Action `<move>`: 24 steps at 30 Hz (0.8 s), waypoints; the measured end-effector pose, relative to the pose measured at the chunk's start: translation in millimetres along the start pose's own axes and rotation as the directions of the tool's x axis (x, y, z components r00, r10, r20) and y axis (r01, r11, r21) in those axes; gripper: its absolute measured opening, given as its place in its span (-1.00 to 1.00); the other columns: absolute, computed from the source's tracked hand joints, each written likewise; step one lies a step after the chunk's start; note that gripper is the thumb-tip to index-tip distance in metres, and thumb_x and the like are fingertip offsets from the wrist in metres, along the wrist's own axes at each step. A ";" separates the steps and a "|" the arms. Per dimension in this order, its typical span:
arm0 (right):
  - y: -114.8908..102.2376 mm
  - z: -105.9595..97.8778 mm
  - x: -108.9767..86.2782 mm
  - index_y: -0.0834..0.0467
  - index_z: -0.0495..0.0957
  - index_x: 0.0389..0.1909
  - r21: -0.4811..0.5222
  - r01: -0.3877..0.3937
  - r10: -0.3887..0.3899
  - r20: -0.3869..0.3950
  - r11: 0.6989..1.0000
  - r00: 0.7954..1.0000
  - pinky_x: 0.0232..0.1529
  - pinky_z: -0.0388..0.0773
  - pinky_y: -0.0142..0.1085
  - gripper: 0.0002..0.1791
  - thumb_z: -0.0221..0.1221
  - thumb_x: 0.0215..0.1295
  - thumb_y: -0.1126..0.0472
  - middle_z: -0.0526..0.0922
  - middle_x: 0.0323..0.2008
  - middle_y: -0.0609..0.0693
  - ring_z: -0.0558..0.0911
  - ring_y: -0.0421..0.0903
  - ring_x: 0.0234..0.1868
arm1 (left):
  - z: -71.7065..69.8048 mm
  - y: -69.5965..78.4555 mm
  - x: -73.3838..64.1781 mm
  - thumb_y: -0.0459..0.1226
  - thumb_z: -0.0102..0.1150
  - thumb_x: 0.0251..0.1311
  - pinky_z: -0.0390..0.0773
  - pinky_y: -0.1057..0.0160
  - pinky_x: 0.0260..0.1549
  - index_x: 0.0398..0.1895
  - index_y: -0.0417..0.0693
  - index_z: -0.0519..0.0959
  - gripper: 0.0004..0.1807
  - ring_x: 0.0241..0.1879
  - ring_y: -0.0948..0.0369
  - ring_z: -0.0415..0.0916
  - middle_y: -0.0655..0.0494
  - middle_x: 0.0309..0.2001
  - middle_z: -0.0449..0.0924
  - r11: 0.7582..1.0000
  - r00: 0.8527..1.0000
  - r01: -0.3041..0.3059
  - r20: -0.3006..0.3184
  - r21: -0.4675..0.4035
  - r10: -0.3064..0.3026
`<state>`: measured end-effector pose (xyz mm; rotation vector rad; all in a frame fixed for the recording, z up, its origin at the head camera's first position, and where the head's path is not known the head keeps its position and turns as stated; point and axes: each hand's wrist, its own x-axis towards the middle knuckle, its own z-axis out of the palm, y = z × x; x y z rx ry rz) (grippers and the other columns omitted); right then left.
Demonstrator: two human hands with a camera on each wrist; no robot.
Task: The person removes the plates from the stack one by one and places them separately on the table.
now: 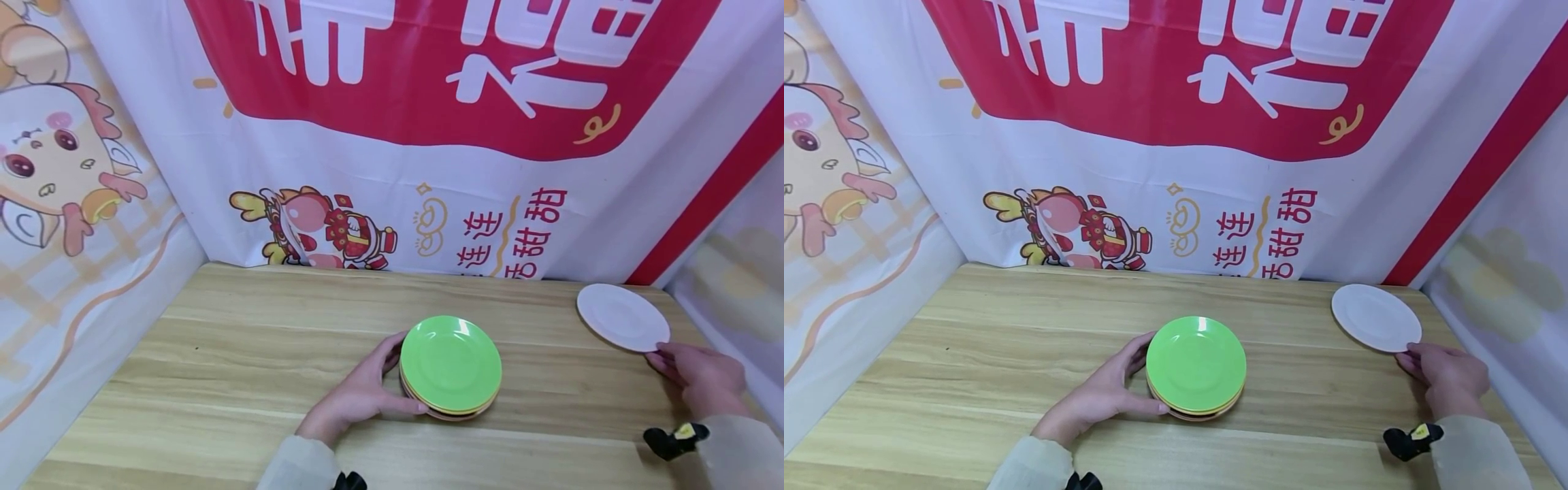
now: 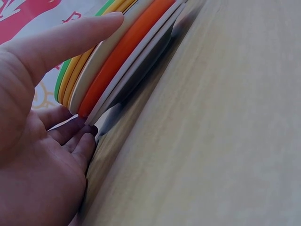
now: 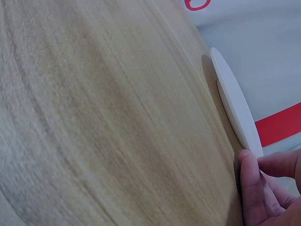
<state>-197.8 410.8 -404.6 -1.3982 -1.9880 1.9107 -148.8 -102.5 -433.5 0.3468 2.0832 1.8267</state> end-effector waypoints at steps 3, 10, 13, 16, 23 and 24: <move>0.0 0.5 -1.6 0.19 0.56 0.26 -0.013 -0.004 0.004 -0.007 1.000 1.000 -0.32 0.80 -0.33 -0.68 0.18 0.59 0.21 0.57 -0.79 -0.20 0.74 -0.28 -0.63 | 0.5 0.2 -0.5 -0.32 0.76 -0.12 -0.03 -0.18 0.71 0.67 0.16 0.24 0.23 0.70 -0.08 0.09 0.05 0.68 0.22 1.000 1.000 -0.005 -0.001 0.000 0.005; 0.4 -0.2 0.2 0.17 0.54 0.26 -0.037 -0.007 0.006 -0.019 0.999 1.000 -0.34 0.79 -0.33 -0.68 0.18 0.60 0.18 0.57 -0.78 -0.20 0.74 -0.27 -0.63 | 0.5 0.4 -1.1 -0.32 0.76 -0.12 -0.06 -0.20 0.71 0.67 0.16 0.24 0.23 0.70 -0.10 0.07 0.05 0.68 0.21 1.000 1.000 -0.003 0.000 -0.010 0.003; 1.4 -1.6 3.0 0.13 0.54 0.28 -0.040 -0.003 0.002 -0.020 0.999 1.000 -0.34 0.80 -0.32 -0.67 0.19 0.60 0.16 0.57 -0.78 -0.21 0.74 -0.27 -0.63 | 0.6 0.8 -0.9 -0.31 0.76 -0.12 -0.07 -0.22 0.71 0.67 0.18 0.24 0.23 0.71 -0.10 0.06 0.05 0.69 0.20 1.000 1.000 0.001 0.001 -0.013 -0.001; 3.3 -3.4 6.7 0.14 0.46 0.44 -0.042 0.003 -0.004 -0.017 0.999 1.000 -0.33 0.80 -0.31 -0.52 0.21 0.59 0.13 0.58 -0.77 -0.22 0.75 -0.26 -0.62 | 0.7 1.0 -0.8 -0.31 0.75 -0.11 -0.09 -0.23 0.71 0.66 0.19 0.24 0.22 0.71 -0.10 0.06 0.06 0.69 0.19 1.000 1.000 0.002 0.001 -0.017 -0.002; 13.1 -9.4 14.3 -0.06 0.55 0.05 0.025 0.045 -0.044 -0.031 0.999 0.999 -0.43 0.78 -0.31 -0.86 0.21 0.57 0.12 0.62 -0.78 -0.25 0.76 -0.25 -0.63 | 0.3 -0.3 -0.6 -0.31 0.75 -0.10 -0.09 -0.24 0.71 0.66 0.19 0.24 0.22 0.70 -0.10 0.08 0.06 0.68 0.21 1.000 1.000 -0.001 0.001 -0.012 0.001; 14.2 -10.2 14.8 -0.07 0.53 -0.05 0.050 0.054 -0.052 -0.037 0.997 0.998 -0.46 0.77 -0.31 -0.93 0.21 0.57 0.11 0.63 -0.78 -0.25 0.76 -0.25 -0.63 | 0.1 -0.5 -0.8 -0.31 0.75 -0.10 -0.09 -0.24 0.71 0.66 0.20 0.24 0.21 0.70 -0.10 0.08 0.06 0.68 0.21 1.000 1.000 -0.001 0.000 -0.013 0.001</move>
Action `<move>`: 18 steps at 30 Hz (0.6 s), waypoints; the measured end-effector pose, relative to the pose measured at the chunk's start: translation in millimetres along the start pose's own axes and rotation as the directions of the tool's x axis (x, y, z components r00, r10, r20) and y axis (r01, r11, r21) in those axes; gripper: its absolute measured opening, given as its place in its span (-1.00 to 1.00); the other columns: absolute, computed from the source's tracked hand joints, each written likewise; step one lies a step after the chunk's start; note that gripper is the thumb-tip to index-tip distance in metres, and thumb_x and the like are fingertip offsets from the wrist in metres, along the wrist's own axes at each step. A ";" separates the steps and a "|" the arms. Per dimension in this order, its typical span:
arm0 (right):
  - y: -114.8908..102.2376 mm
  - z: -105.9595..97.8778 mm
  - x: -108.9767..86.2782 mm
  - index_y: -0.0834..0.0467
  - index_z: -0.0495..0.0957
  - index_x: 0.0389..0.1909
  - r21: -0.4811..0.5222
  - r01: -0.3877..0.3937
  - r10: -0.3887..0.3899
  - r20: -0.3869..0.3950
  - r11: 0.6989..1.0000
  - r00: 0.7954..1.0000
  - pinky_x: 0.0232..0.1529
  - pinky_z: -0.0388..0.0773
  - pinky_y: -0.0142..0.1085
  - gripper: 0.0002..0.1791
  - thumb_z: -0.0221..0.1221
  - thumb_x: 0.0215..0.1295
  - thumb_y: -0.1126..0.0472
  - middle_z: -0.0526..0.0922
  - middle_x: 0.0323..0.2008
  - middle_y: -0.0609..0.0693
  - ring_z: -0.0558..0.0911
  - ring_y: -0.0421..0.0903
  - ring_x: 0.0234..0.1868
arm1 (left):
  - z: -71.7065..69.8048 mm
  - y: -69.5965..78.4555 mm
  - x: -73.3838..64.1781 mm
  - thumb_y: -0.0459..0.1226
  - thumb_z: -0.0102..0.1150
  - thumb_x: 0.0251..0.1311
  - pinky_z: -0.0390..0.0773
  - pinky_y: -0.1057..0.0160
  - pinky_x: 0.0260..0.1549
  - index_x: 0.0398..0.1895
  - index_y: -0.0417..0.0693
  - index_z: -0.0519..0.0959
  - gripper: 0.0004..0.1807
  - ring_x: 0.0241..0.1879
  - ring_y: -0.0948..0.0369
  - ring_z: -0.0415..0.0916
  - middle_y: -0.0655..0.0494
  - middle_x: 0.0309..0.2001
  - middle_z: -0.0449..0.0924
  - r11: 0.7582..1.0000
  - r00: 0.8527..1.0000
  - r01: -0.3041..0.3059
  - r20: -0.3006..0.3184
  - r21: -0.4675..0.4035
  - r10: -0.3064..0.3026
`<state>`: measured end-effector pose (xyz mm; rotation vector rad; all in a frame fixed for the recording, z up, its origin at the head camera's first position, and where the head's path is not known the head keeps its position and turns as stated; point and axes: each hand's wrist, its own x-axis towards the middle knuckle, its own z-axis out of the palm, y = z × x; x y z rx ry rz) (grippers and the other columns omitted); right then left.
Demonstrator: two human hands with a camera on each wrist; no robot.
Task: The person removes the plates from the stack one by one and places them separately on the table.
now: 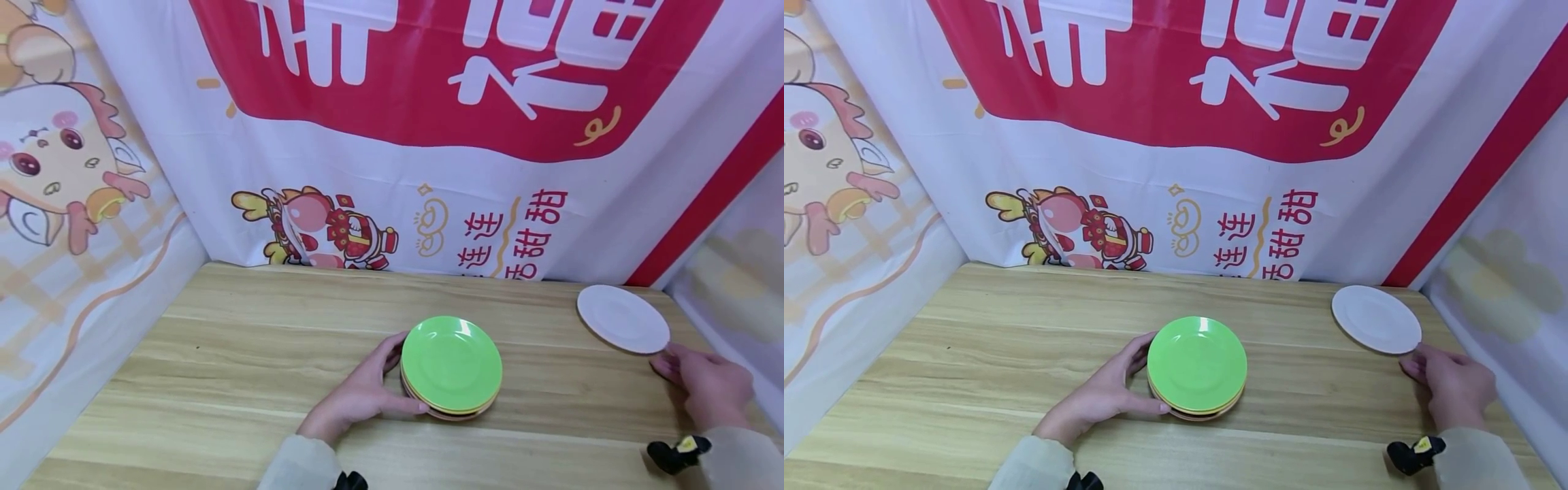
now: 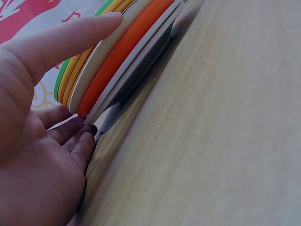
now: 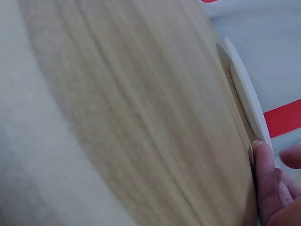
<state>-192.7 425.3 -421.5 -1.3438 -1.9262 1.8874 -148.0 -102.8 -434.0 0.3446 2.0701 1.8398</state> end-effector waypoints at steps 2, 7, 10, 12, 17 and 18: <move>1.9 -2.6 0.4 -0.10 0.53 -0.09 0.064 0.009 -0.009 -0.003 0.998 1.000 -0.49 0.76 -0.29 -0.96 0.21 0.57 0.08 0.65 -0.75 -0.25 0.77 -0.22 -0.64 | 0.7 -0.1 0.0 -0.31 0.75 -0.10 -0.09 -0.23 0.71 0.67 0.19 0.24 0.22 0.70 -0.10 0.07 0.06 0.68 0.21 1.000 1.000 0.001 0.000 0.002 -0.001; -1.2 -2.0 -10.3 -0.10 0.63 -0.35 0.219 0.049 -0.058 0.034 0.975 0.998 -0.53 0.76 -0.25 -0.80 0.25 0.56 0.03 0.72 -0.67 -0.16 0.77 -0.17 -0.63 | 0.1 0.9 -0.6 -0.30 0.75 -0.10 -0.05 -0.20 0.71 0.67 0.19 0.23 0.22 0.70 -0.09 0.07 0.06 0.68 0.20 1.000 1.000 0.006 -0.004 0.009 -0.005; -3.0 4.5 -23.6 -0.07 0.68 -0.44 0.264 0.093 -0.118 0.080 0.960 0.990 -0.52 0.77 -0.26 -0.73 0.28 0.53 0.01 0.75 -0.61 -0.13 0.77 -0.17 -0.60 | 0.0 1.5 -0.5 -0.30 0.75 -0.09 -0.04 -0.19 0.71 0.67 0.20 0.23 0.22 0.71 -0.08 0.06 0.07 0.69 0.20 1.000 1.000 0.010 -0.002 0.010 -0.010; -4.5 10.7 -33.8 -0.06 0.70 -0.44 0.261 0.125 -0.164 0.130 0.957 0.978 -0.49 0.77 -0.28 -0.72 0.29 0.53 -0.01 0.76 -0.57 -0.12 0.78 -0.18 -0.57 | 0.1 1.4 -0.3 -0.30 0.75 -0.09 -0.05 -0.19 0.71 0.67 0.20 0.23 0.22 0.71 -0.08 0.06 0.08 0.68 0.20 1.000 1.000 0.013 0.000 0.007 -0.013; -9.3 31.4 -57.7 -0.10 0.70 -0.43 0.188 0.236 -0.279 0.252 0.953 0.927 -0.45 0.75 -0.39 -0.71 0.29 0.53 -0.07 0.76 -0.53 -0.17 0.77 -0.23 -0.55 | 0.5 1.2 0.1 -0.31 0.74 -0.10 -0.03 -0.19 0.71 0.67 0.19 0.24 0.22 0.70 -0.08 0.09 0.07 0.68 0.22 1.000 1.000 0.004 0.001 0.010 -0.004; -9.5 36.5 -61.6 -0.09 0.70 -0.42 0.181 0.253 -0.295 0.270 0.950 0.916 -0.45 0.75 -0.39 -0.72 0.30 0.52 -0.07 0.75 -0.53 -0.17 0.76 -0.23 -0.55 | 0.4 1.4 0.1 -0.31 0.74 -0.10 -0.03 -0.19 0.71 0.67 0.19 0.24 0.22 0.69 -0.07 0.09 0.07 0.67 0.22 1.000 1.000 0.002 0.001 0.011 -0.002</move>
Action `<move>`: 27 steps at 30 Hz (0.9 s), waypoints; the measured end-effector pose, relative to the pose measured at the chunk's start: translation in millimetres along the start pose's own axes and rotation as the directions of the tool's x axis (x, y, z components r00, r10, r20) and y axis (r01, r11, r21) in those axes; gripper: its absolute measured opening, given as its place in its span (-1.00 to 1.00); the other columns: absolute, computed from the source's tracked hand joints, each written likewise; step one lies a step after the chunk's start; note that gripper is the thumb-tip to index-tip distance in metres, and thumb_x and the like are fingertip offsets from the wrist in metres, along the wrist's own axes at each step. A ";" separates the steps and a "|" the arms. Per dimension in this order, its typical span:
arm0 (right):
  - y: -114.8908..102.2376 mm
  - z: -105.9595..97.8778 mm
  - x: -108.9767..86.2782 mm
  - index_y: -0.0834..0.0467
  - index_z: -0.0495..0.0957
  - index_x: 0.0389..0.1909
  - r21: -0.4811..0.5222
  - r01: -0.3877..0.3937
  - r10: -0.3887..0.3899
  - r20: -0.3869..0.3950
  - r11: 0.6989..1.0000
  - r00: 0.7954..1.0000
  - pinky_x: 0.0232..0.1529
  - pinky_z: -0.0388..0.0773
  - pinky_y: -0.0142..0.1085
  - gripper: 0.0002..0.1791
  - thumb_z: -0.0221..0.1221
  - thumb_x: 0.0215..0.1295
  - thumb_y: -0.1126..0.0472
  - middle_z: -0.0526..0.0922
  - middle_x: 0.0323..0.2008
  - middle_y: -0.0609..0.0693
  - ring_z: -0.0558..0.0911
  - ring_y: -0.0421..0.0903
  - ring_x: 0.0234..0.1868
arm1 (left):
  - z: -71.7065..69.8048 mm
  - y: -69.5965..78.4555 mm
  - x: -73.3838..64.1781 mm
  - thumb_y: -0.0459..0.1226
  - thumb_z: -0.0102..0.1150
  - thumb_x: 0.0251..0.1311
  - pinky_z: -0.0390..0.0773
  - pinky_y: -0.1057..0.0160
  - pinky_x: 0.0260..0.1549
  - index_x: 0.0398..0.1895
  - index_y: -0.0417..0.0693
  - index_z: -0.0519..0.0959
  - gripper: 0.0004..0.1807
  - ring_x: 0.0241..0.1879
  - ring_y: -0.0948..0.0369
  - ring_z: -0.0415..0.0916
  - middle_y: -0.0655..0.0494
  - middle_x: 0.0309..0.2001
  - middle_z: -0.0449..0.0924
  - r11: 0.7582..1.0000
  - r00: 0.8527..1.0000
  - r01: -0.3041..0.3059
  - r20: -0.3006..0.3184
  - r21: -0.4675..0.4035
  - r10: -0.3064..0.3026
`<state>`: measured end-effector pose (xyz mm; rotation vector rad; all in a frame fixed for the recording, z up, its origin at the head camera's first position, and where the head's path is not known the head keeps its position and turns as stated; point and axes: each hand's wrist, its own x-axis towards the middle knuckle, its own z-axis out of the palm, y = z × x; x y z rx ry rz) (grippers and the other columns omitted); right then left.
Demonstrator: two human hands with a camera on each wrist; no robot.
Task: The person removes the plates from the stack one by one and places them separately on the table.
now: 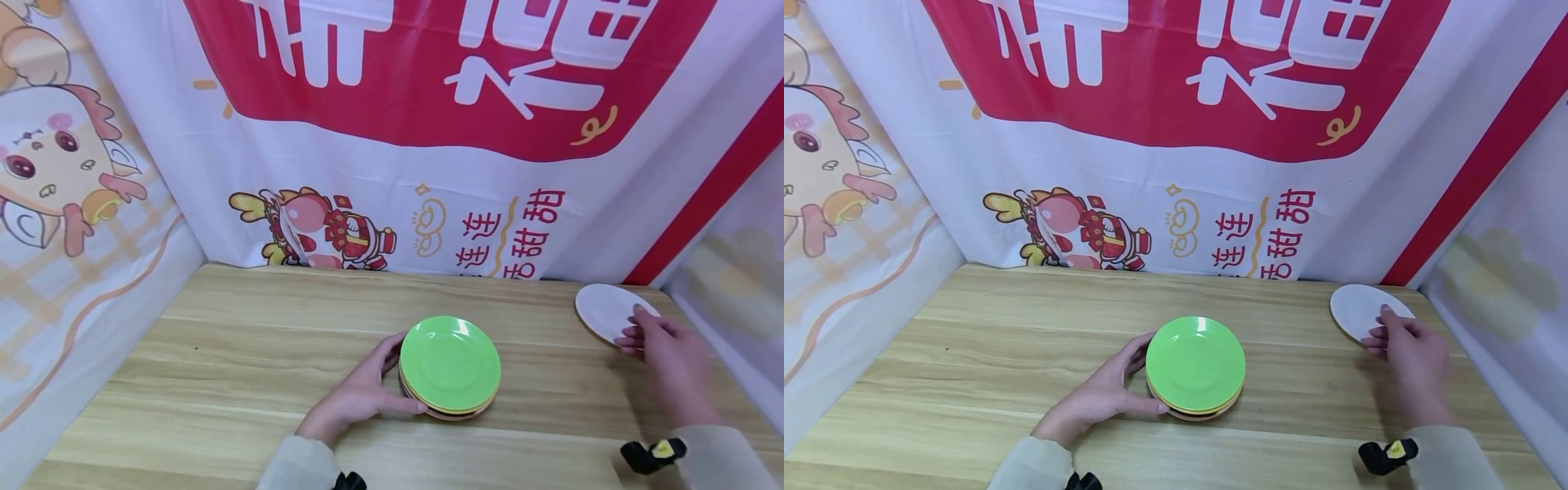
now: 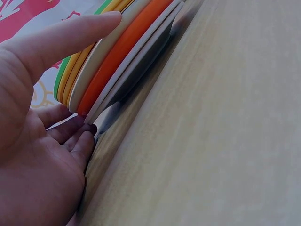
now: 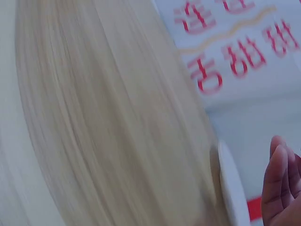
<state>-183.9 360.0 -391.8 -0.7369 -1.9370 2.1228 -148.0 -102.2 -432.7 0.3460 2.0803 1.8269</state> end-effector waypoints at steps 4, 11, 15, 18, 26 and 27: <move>-0.7 20.9 -10.0 -0.06 0.71 -0.33 -0.077 0.034 -0.030 0.061 0.996 0.998 -0.42 0.76 -0.39 -0.76 0.33 0.49 -0.10 0.75 -0.52 -0.18 0.76 -0.22 -0.52 | 0.5 0.0 0.4 -0.30 0.75 -0.10 -0.03 -0.19 0.71 0.67 0.19 0.24 0.21 0.69 -0.07 0.10 0.08 0.67 0.23 1.000 1.000 0.001 0.001 0.003 -0.001; 1.2 53.2 -26.7 0.00 0.66 -0.10 -0.315 0.080 -0.032 0.152 0.946 0.988 -0.29 0.79 -0.36 -0.65 0.26 0.51 -0.21 0.72 -0.45 -0.24 0.74 -0.25 -0.41 | 0.0 -0.3 0.8 -0.30 0.75 -0.10 -0.06 -0.19 0.72 0.67 0.19 0.24 0.21 0.70 -0.08 0.08 0.07 0.68 0.21 1.000 1.000 0.012 0.001 -0.005 -0.012; 4.3 69.4 -36.7 0.12 0.61 0.08 -0.393 0.124 -0.041 0.213 0.911 0.976 -0.25 0.78 -0.35 -0.52 0.19 0.56 -0.22 0.71 -0.41 -0.24 0.74 -0.24 -0.36 | -0.6 -0.9 0.4 -0.32 0.74 -0.10 -0.07 -0.19 0.72 0.67 0.17 0.23 0.22 0.70 -0.08 0.08 0.06 0.68 0.22 1.000 1.000 0.005 0.002 -0.006 -0.005; 6.5 81.0 -44.8 0.21 0.58 0.19 -0.420 0.138 -0.039 0.235 0.897 0.971 -0.25 0.78 -0.35 -0.42 0.18 0.57 -0.23 0.71 -0.39 -0.21 0.75 -0.21 -0.35 | -0.9 -1.5 0.4 -0.32 0.74 -0.10 -0.06 -0.18 0.72 0.67 0.16 0.23 0.22 0.70 -0.08 0.09 0.05 0.67 0.22 1.000 1.000 0.000 0.001 -0.004 0.000; 14.6 103.4 -62.1 0.22 0.59 0.13 -0.438 0.154 -0.036 0.265 0.886 0.964 -0.27 0.78 -0.31 -0.41 0.25 0.52 -0.24 0.73 -0.38 -0.14 0.76 -0.20 -0.38 | -0.7 -1.4 0.6 -0.30 0.75 -0.11 -0.01 -0.17 0.71 0.66 0.20 0.25 0.22 0.69 -0.06 0.10 0.08 0.67 0.23 1.000 1.000 -0.001 -0.003 0.006 0.001; 16.2 105.4 -63.4 0.23 0.59 0.12 -0.435 0.159 -0.038 0.272 0.886 0.961 -0.28 0.78 -0.30 -0.42 0.26 0.52 -0.23 0.73 -0.38 -0.13 0.76 -0.20 -0.39 | -0.6 -1.2 0.6 -0.30 0.75 -0.11 -0.01 -0.17 0.71 0.66 0.20 0.25 0.22 0.69 -0.06 0.10 0.08 0.67 0.23 1.000 1.000 -0.002 -0.002 0.007 0.002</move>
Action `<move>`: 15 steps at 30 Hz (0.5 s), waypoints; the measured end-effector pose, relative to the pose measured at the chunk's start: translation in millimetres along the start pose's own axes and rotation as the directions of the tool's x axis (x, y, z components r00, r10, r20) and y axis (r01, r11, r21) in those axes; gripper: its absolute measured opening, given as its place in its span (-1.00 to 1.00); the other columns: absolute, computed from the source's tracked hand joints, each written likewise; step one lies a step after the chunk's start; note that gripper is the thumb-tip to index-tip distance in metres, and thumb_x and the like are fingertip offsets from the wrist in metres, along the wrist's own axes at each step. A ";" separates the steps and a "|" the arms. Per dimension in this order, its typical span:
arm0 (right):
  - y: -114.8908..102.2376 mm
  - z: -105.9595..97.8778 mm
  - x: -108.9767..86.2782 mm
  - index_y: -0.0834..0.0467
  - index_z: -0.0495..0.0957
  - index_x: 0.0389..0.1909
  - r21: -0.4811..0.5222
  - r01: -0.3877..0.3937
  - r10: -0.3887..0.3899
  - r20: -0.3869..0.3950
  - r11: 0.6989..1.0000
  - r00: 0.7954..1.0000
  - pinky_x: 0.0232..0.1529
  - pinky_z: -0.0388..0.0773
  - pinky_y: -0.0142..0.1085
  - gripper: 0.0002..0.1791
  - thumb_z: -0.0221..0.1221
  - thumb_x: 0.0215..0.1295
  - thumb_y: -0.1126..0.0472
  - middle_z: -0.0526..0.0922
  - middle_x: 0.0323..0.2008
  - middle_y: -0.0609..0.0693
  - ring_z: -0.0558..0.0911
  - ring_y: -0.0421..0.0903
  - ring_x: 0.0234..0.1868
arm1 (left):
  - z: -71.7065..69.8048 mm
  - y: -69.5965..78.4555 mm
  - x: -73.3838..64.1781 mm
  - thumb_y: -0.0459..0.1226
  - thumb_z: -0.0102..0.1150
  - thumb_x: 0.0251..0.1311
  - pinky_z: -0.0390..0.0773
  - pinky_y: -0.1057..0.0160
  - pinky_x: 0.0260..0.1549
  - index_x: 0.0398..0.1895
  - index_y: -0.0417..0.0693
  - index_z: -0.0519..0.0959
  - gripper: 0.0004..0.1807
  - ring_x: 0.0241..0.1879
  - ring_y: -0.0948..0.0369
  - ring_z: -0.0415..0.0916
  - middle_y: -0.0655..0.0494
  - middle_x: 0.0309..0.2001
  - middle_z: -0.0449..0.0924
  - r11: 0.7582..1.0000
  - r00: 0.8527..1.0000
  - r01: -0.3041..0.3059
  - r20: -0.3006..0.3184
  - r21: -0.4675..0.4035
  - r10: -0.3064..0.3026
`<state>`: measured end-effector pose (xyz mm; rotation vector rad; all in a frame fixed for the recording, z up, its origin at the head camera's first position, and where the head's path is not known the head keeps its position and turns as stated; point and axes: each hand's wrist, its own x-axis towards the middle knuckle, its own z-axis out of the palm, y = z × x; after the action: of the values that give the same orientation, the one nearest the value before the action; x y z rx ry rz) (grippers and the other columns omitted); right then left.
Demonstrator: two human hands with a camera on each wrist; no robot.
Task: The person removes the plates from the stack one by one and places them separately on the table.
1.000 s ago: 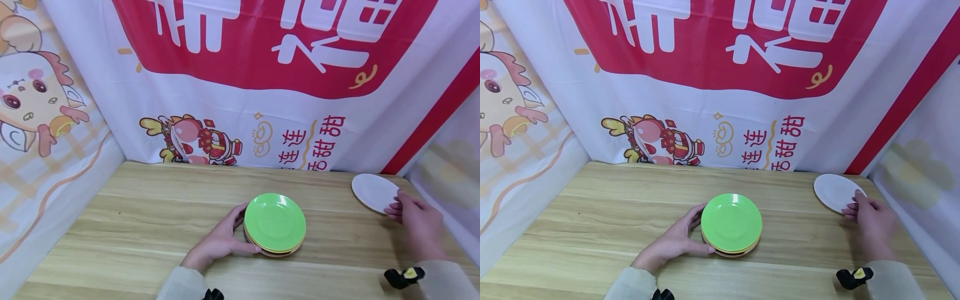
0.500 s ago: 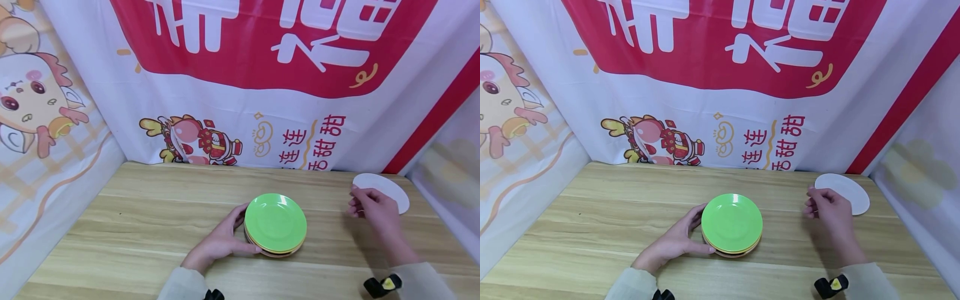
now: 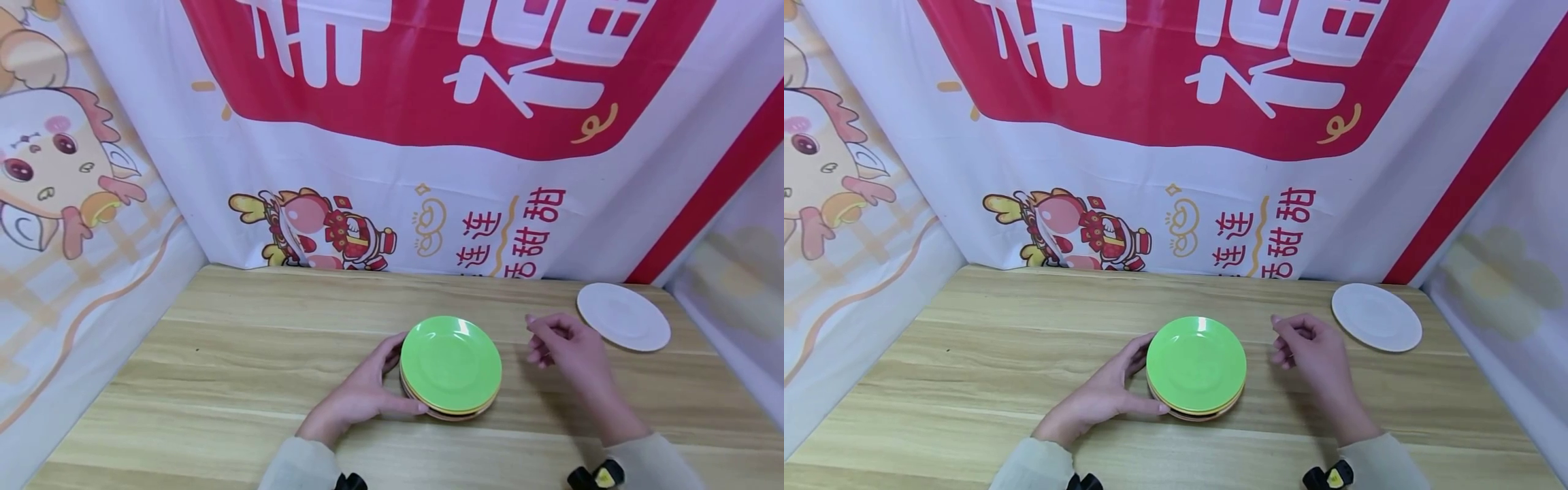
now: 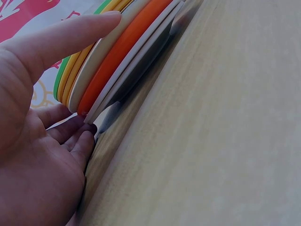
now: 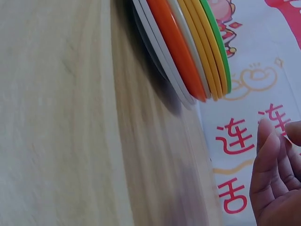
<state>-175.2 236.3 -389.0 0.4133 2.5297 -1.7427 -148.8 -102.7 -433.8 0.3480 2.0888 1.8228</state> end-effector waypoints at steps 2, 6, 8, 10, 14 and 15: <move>1.0 5.3 -1.6 0.25 0.60 0.10 0.001 0.010 -0.010 0.013 1.000 1.000 -0.31 0.77 -0.30 -0.44 0.29 0.51 -0.20 0.73 -0.38 -0.11 0.75 -0.19 -0.42 | 0.2 0.4 0.0 -0.31 0.75 -0.10 -0.02 -0.17 0.71 0.67 0.19 0.24 0.22 0.70 -0.07 0.09 0.07 0.67 0.23 1.000 1.000 -0.002 0.003 0.000 0.002; 2.6 16.2 -4.7 0.27 0.62 0.08 0.026 0.026 -0.027 0.036 0.999 0.999 -0.40 0.72 -0.31 -0.47 0.32 0.50 -0.15 0.73 -0.38 -0.07 0.72 -0.18 -0.47 | 0.4 0.8 -0.2 -0.32 0.75 -0.10 -0.05 -0.18 0.71 0.67 0.17 0.23 0.22 0.70 -0.08 0.09 0.05 0.68 0.22 1.000 1.000 -0.002 0.005 -0.001 0.002; 2.7 21.9 -6.5 0.26 0.63 0.08 0.041 0.026 -0.028 0.046 0.999 0.999 -0.43 0.69 -0.33 -0.49 0.34 0.49 -0.12 0.73 -0.39 -0.07 0.70 -0.18 -0.48 | 0.4 0.9 -0.1 -0.32 0.75 -0.10 -0.06 -0.18 0.72 0.67 0.16 0.23 0.22 0.70 -0.08 0.08 0.05 0.68 0.22 1.000 1.000 -0.002 0.004 -0.004 0.002; 3.4 27.5 -8.0 0.23 0.63 0.09 0.056 0.014 -0.017 0.059 0.998 0.998 -0.47 0.65 -0.34 -0.52 0.36 0.48 -0.11 0.73 -0.39 -0.08 0.68 -0.17 -0.49 | 0.3 0.8 -0.1 -0.32 0.75 -0.10 -0.05 -0.18 0.71 0.67 0.17 0.24 0.22 0.70 -0.08 0.09 0.06 0.68 0.22 1.000 1.000 0.000 0.002 -0.004 0.000; 4.7 37.4 -10.6 0.22 0.62 0.07 0.063 0.006 -0.011 0.081 0.998 0.997 -0.51 0.61 -0.34 -0.54 0.39 0.45 -0.07 0.69 -0.41 -0.07 0.65 -0.15 -0.49 | 0.5 0.7 -0.4 -0.32 0.75 -0.11 -0.07 -0.20 0.71 0.67 0.19 0.24 0.22 0.69 -0.08 0.10 0.06 0.67 0.23 1.000 1.000 -0.004 0.003 -0.007 0.004; 4.8 39.4 -11.1 0.22 0.62 0.05 0.060 0.006 -0.011 0.081 0.998 0.997 -0.52 0.60 -0.34 -0.54 0.40 0.44 -0.07 0.68 -0.42 -0.07 0.64 -0.14 -0.49 | 0.6 0.7 -0.4 -0.32 0.75 -0.11 -0.08 -0.21 0.71 0.67 0.20 0.24 0.22 0.69 -0.08 0.10 0.07 0.67 0.23 1.000 1.000 -0.005 0.004 -0.007 0.005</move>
<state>-167.9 199.4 -405.9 0.3279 2.4325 -1.8037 -148.2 -102.2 -433.1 0.3544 2.0802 1.8302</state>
